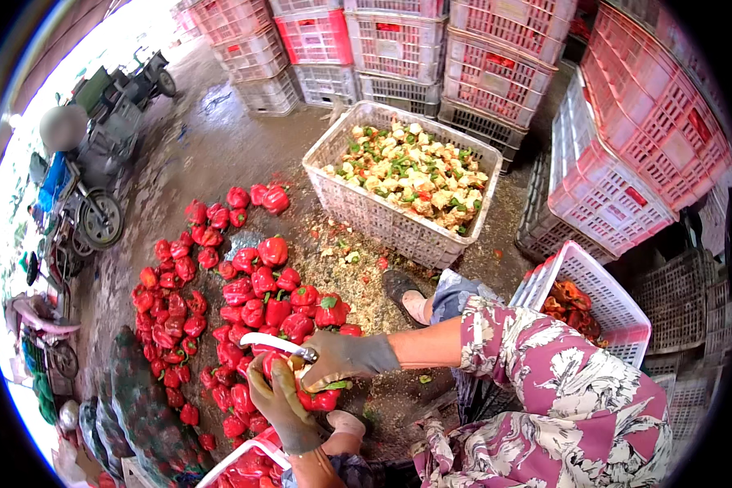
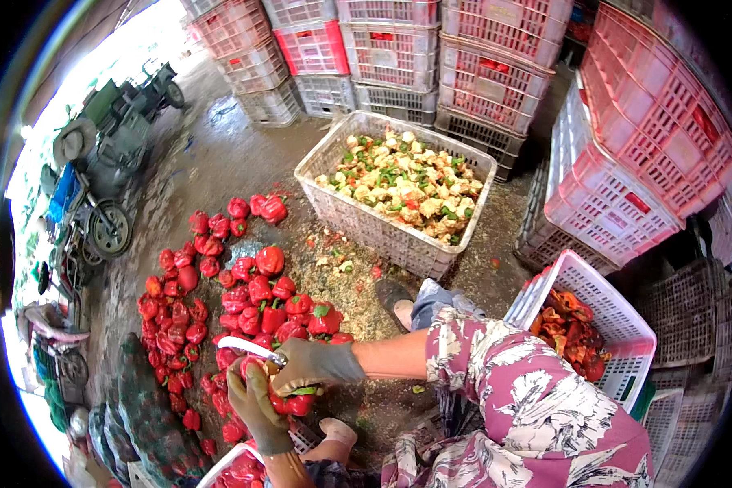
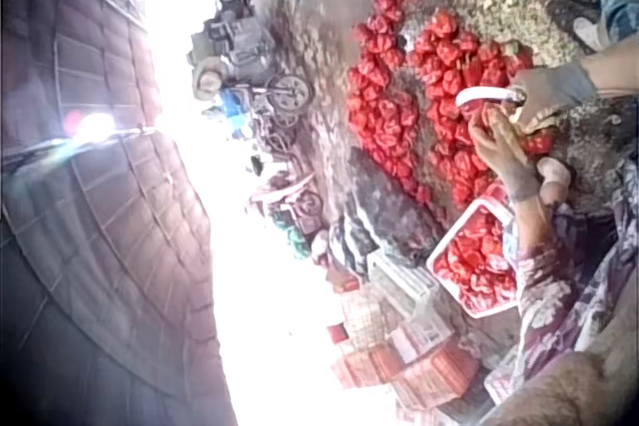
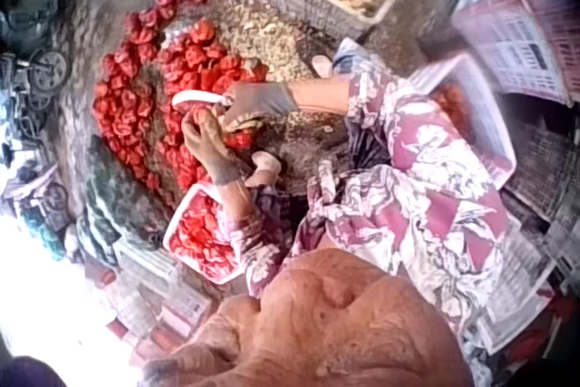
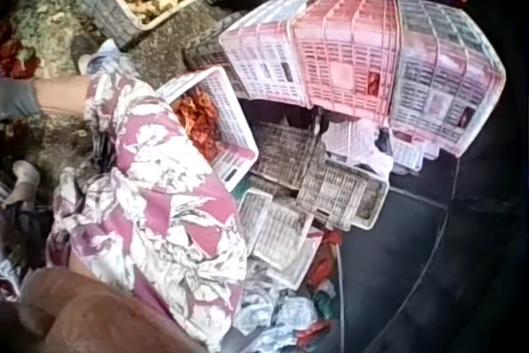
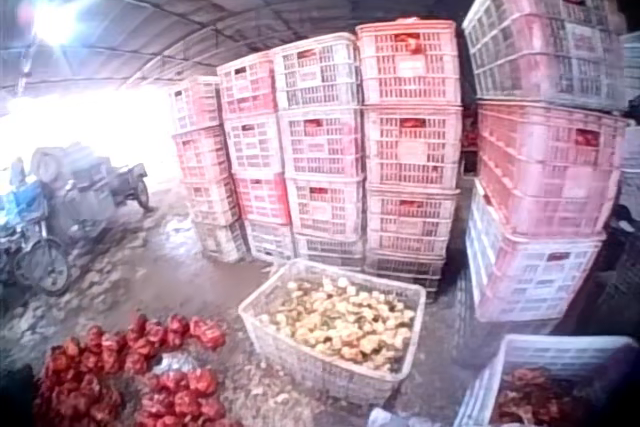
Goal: The person sits on the floor and uses a knife to remove the stems and seeds from red bell peppers. They place the cleaned peppers into a white plastic crate and discard the waste into a separate basket.
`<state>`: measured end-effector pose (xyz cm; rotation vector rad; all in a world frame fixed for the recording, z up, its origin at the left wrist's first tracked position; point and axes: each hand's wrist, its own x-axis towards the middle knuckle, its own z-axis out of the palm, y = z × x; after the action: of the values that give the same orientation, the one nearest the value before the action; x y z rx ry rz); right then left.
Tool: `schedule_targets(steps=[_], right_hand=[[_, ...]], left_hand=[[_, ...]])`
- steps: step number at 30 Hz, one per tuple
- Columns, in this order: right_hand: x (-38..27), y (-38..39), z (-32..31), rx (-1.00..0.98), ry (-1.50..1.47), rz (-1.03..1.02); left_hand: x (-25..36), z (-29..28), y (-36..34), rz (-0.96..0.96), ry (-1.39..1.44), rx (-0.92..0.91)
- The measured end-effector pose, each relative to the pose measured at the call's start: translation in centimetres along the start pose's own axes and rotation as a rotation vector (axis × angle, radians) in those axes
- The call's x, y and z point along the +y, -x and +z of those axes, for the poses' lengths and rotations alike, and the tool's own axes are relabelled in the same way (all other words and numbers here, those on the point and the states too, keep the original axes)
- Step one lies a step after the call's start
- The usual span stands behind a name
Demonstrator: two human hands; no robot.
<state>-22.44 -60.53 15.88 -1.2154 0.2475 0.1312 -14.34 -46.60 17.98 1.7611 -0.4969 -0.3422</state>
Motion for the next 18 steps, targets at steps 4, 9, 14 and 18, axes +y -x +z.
schedule_targets(steps=[4,9,14,18], right_hand=[[-1.2,1.1,-0.9,-0.155,-0.244,0.134],[-2.1,0.9,-0.4,-0.084,-0.215,0.181],[-0.7,0.6,-0.1,-0.031,-0.031,0.059],[-2.1,0.7,0.3,0.112,-0.186,-0.029]], left_hand=[[1.1,0.6,-0.3,0.201,-0.265,0.025],[0.6,0.2,-0.3,0.087,0.025,-0.002],[-0.6,0.1,-0.1,0.068,0.118,0.030],[-1.2,0.0,0.4,0.199,-0.071,-0.094]])
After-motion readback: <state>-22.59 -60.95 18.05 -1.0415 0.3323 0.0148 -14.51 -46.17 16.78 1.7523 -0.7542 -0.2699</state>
